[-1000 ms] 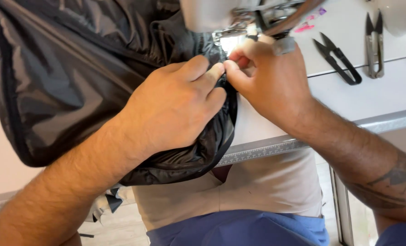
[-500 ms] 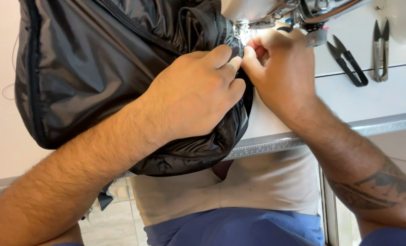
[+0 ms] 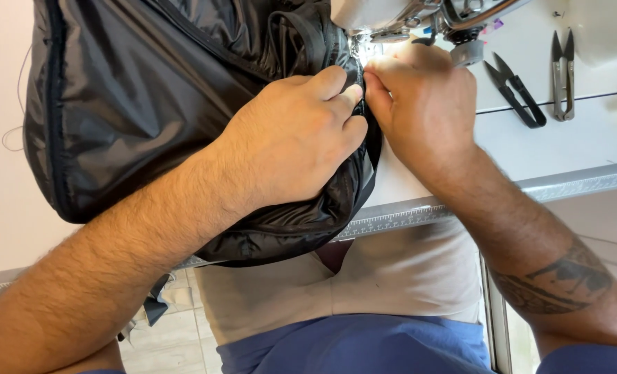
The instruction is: Sewing a black fabric item using an industrial sewing machine
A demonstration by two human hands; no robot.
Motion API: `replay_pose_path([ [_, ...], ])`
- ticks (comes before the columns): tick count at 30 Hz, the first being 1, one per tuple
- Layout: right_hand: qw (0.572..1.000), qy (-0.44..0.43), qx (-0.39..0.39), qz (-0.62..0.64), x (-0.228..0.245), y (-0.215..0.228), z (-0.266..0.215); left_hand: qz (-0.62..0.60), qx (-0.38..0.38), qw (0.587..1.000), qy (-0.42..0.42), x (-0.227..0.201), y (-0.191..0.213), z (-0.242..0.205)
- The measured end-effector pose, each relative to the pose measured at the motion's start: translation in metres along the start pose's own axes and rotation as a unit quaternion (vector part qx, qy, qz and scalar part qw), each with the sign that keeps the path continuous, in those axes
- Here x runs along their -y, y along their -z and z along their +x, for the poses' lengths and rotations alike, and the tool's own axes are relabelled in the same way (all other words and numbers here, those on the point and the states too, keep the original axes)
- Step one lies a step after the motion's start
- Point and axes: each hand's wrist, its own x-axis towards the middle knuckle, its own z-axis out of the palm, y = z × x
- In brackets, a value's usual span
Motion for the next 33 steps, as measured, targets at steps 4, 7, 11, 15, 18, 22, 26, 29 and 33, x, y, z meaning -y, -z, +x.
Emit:
replay_pose_path([
  [4,0.986,-0.070,0.009,0.150,0.016,0.011,0.015,0.004,-0.012,1.000,-0.004,0.001,-0.002,-0.001],
  [7,0.978,-0.108,-0.016,0.178,0.020,0.005,0.012,-0.003,-0.004,1.000,-0.007,-0.001,0.001,-0.001],
  [11,0.966,-0.159,0.003,0.204,0.020,0.009,0.018,0.002,0.034,0.999,-0.009,-0.001,0.005,0.002],
  [15,0.940,-0.217,0.012,0.265,0.024,0.013,0.023,0.011,0.027,1.000,-0.006,0.000,0.005,0.001],
  [18,0.932,-0.201,0.011,0.303,0.022,0.015,0.018,0.011,0.021,1.000,-0.005,-0.001,0.005,-0.001],
  [22,0.937,-0.121,0.006,0.327,0.010,0.018,0.011,0.011,0.028,1.000,-0.006,0.000,0.004,0.000],
  [26,0.933,-0.092,0.083,0.337,0.000,0.031,0.011,0.010,0.026,1.000,-0.005,0.000,0.004,0.000],
  [29,0.933,-0.055,0.103,0.339,-0.009,0.031,0.010,0.012,0.019,1.000,-0.005,0.000,0.005,-0.001],
  [33,0.929,-0.009,0.123,0.348,-0.019,0.031,0.009,0.006,0.020,1.000,-0.004,0.000,0.007,0.001],
])
